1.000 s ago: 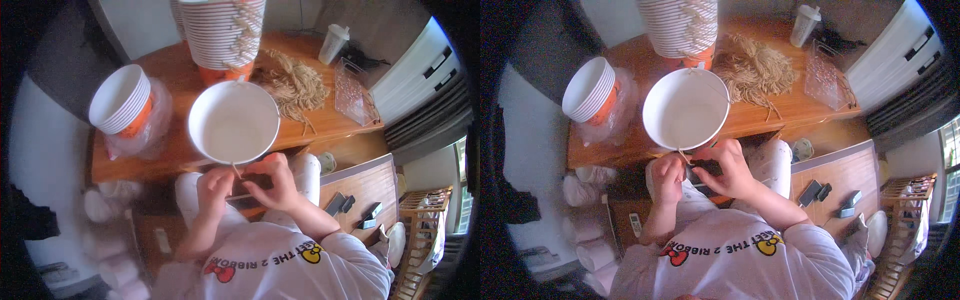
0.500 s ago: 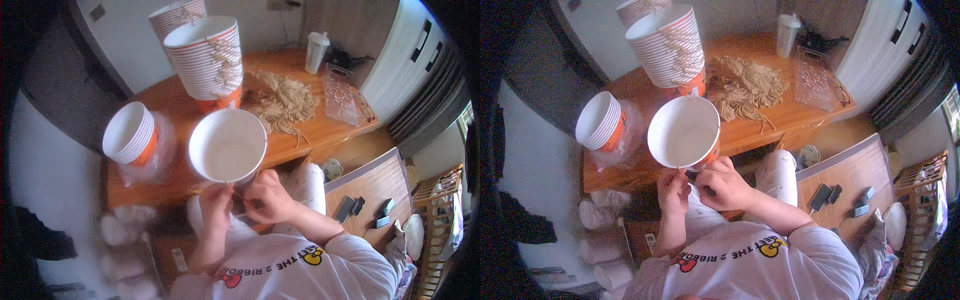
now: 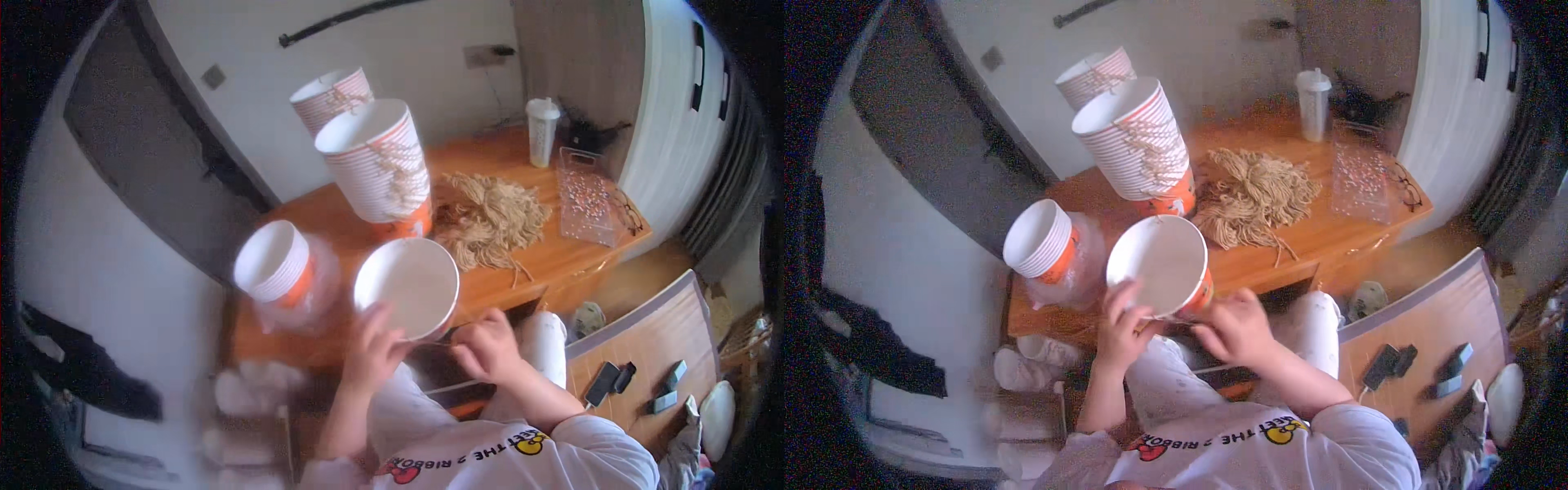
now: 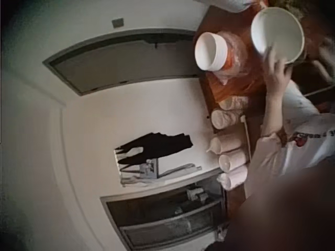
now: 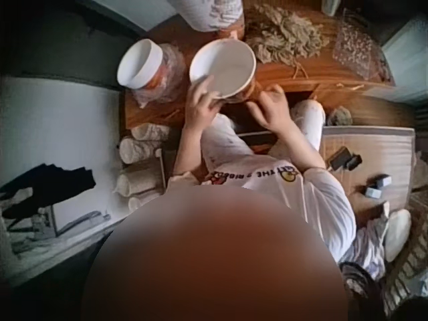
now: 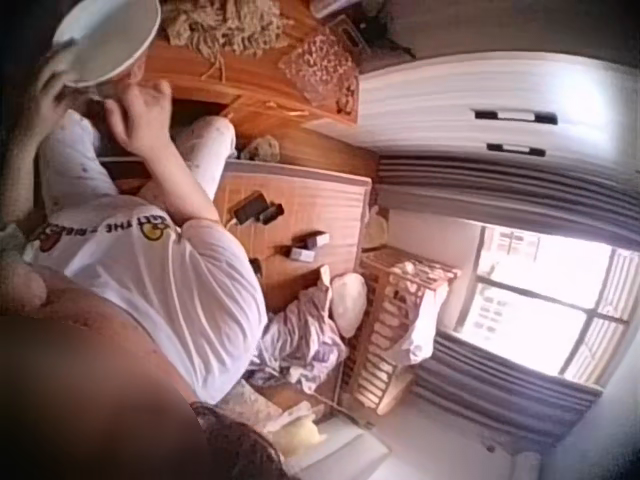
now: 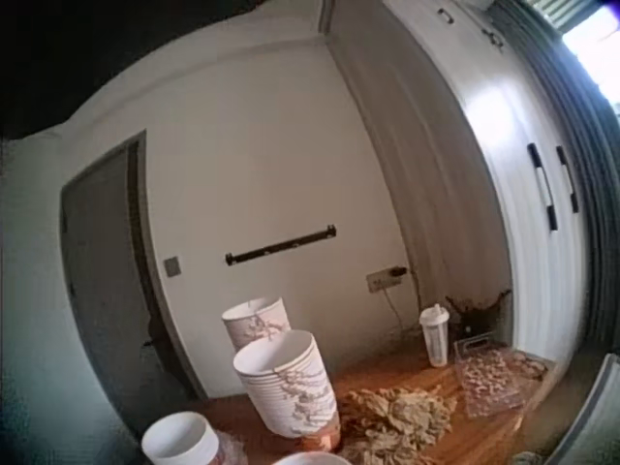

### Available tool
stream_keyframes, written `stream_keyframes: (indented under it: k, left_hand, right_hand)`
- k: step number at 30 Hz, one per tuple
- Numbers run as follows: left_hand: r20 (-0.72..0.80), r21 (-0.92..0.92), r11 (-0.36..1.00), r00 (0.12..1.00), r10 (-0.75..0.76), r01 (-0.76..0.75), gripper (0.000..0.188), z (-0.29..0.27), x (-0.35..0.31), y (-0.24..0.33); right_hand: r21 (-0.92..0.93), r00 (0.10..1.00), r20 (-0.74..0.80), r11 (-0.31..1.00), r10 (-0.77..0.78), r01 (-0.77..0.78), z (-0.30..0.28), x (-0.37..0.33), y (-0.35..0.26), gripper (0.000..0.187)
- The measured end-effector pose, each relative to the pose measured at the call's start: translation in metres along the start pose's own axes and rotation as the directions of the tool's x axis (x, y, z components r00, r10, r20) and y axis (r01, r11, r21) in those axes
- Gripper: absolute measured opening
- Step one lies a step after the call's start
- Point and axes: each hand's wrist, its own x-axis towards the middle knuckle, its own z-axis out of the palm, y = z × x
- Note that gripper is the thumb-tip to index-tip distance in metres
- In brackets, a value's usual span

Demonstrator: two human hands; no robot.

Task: Tying pieces of twine string to the handles of small white and orange buckets.

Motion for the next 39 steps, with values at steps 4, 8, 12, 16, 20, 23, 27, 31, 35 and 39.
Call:
stream_keyframes:
  k: [4, 8, 12, 16, 20, 23, 27, 31, 35, 39]
  left_hand:
    - [0.191, 0.094, 0.981, 0.97, 0.148, -0.168, 0.018, -0.03, 0.011, 0.026]
    - [0.494, 0.147, 0.913, 0.828, 0.265, -0.38, 0.009, -0.086, 0.019, 0.078]
    - [0.711, -0.045, 0.891, 0.611, 0.347, -0.453, 0.012, -0.111, 0.035, 0.103]
    - [0.786, -0.067, 0.885, 0.523, 0.331, -0.46, 0.012, -0.116, 0.052, 0.102]
    - [0.822, 0.063, 0.82, 0.495, 0.281, -0.569, 0.007, -0.151, 0.105, 0.111]
    - [0.776, 0.358, 0.695, 0.612, 0.151, -0.624, 0.009, -0.184, 0.158, 0.137]
    - [0.549, 0.575, 0.567, 0.792, 0.266, -0.589, 0.01, -0.191, 0.246, 0.136]
    - [0.409, 0.656, 0.541, 0.851, 0.33, -0.526, 0.009, -0.167, 0.317, 0.1]
    - [0.386, 0.638, 0.629, 0.891, 0.239, -0.445, 0.016, -0.136, 0.344, 0.049]
    - [0.41, 0.462, 0.881, 0.906, -0.107, -0.105, 0.019, -0.12, 0.344, 0.002]
  right_hand:
    - [-0.096, 0.982, -0.046, 0.978, 0.183, -0.186, -0.024, 0.005, 0.012, 0.022]
    - [0.248, 0.936, 0.159, 0.905, 0.314, -0.346, -0.029, 0.0, 0.036, 0.034]
    - [0.592, 0.778, 0.509, 0.506, 0.368, -0.627, -0.015, -0.007, 0.036, 0.053]
    - [0.71, 0.716, 0.644, 0.138, 0.268, -0.69, 0.037, -0.05, 0.06, 0.059]
    - [0.606, 0.641, 0.759, -0.487, 0.116, -0.629, 0.081, -0.132, 0.106, 0.053]
    - [0.53, 0.448, 0.848, -0.416, 0.284, -0.739, 0.106, -0.173, 0.126, 0.042]
    - [0.556, 0.512, 0.831, -0.314, 0.217, -0.77, 0.118, -0.166, 0.138, 0.037]
    - [0.545, 0.427, 0.821, -0.298, 0.379, -0.784, 0.125, -0.166, 0.141, 0.031]
    - [0.537, 0.442, 0.827, -0.258, 0.346, -0.803, 0.138, -0.174, 0.142, 0.028]
    - [0.529, 0.44, 0.823, -0.202, 0.36, -0.824, 0.142, -0.173, 0.138, 0.027]
